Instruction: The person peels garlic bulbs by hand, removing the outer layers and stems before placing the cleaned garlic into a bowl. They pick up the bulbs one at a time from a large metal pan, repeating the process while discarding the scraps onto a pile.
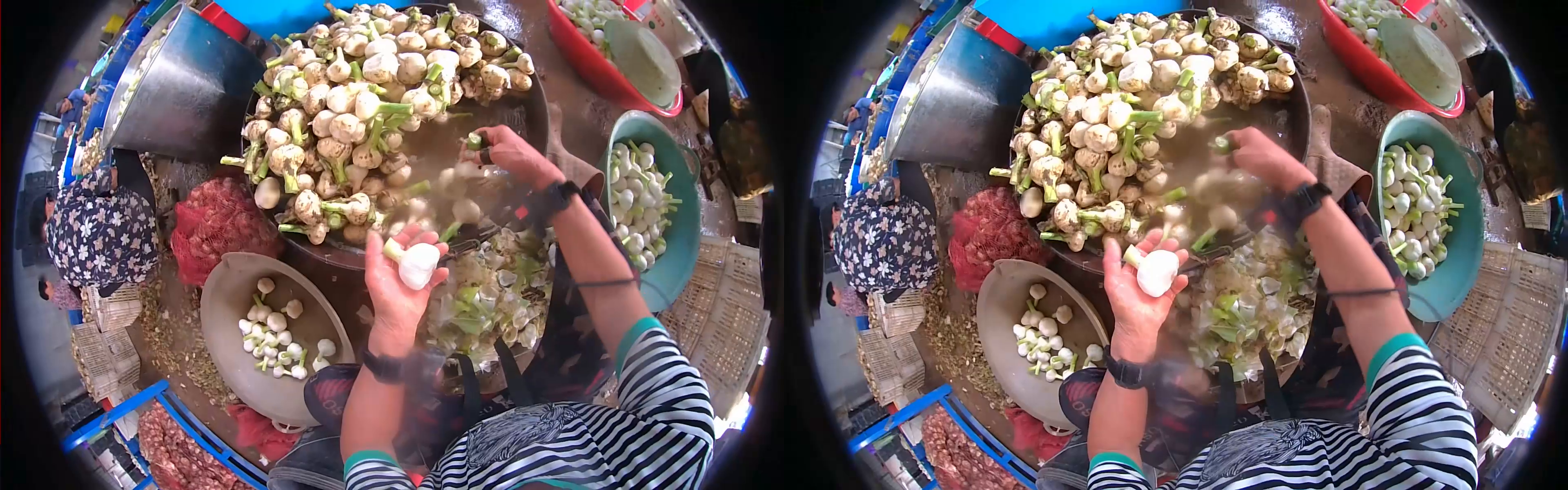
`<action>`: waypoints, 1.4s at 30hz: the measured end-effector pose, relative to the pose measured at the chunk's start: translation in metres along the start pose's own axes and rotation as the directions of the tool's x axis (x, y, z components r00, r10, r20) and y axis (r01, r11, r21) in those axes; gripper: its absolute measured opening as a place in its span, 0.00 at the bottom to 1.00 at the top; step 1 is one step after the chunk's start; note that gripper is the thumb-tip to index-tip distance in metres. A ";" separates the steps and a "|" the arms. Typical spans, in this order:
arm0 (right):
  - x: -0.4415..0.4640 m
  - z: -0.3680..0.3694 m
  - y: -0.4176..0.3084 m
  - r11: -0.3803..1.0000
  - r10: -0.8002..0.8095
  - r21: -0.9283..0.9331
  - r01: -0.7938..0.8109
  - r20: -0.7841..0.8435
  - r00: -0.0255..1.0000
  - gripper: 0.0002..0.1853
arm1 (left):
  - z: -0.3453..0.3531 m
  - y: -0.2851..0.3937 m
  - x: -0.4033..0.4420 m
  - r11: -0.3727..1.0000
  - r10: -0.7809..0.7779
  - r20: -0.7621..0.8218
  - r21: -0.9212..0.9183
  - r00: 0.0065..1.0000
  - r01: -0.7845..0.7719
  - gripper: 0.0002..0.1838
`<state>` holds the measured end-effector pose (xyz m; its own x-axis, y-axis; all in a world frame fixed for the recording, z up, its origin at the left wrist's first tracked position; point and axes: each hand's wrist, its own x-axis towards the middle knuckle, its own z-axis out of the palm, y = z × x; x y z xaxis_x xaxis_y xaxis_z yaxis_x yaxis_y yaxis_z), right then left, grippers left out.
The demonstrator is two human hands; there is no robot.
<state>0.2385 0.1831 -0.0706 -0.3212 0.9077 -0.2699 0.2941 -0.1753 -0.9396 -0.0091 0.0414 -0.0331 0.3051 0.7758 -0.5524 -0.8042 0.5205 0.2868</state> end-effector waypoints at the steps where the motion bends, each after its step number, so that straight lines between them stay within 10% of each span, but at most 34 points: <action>1: -0.018 0.012 -0.021 0.982 -0.013 0.189 0.008 0.021 1.000 0.08 | -0.008 -0.003 0.002 0.998 0.003 -0.022 0.063 1.000 -0.002 0.29; 10: -0.120 0.101 -0.092 0.803 -0.048 0.588 0.094 -0.093 0.994 0.22 | 0.017 -0.022 -0.030 0.873 0.228 0.266 0.370 0.937 -0.318 0.29; 15: -0.133 0.124 -0.079 0.932 -0.099 0.302 0.203 -0.327 0.940 0.22 | 0.028 -0.030 -0.041 0.247 0.557 0.471 0.692 0.684 -0.679 0.35; 34: -0.175 0.102 -0.097 0.905 -0.409 -0.229 0.359 -0.232 0.883 0.17 | 0.021 -0.011 -0.059 0.817 0.118 0.421 0.474 0.899 -0.329 0.31; 38: -0.172 0.119 -0.086 0.924 -0.185 0.245 0.294 -0.388 0.903 0.15 | -0.004 -0.015 -0.046 0.947 -0.058 0.401 0.312 0.914 -0.077 0.34; 40: -0.166 0.124 -0.080 0.630 -0.025 0.736 0.247 -0.299 0.954 0.14 | 0.001 -0.020 -0.040 0.992 -0.064 0.541 0.125 0.839 -0.005 0.31; 42: -0.162 0.123 -0.065 0.553 -0.002 0.809 0.198 -0.236 0.972 0.13 | 0.014 -0.019 -0.039 0.990 -0.112 0.427 0.131 0.897 0.061 0.33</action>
<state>0.1611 0.0006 0.0087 -0.0999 0.9724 -0.2106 -0.6294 -0.2257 -0.7436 0.0017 0.0060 -0.0063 0.5814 0.7903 -0.1932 -0.7105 0.6089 0.3528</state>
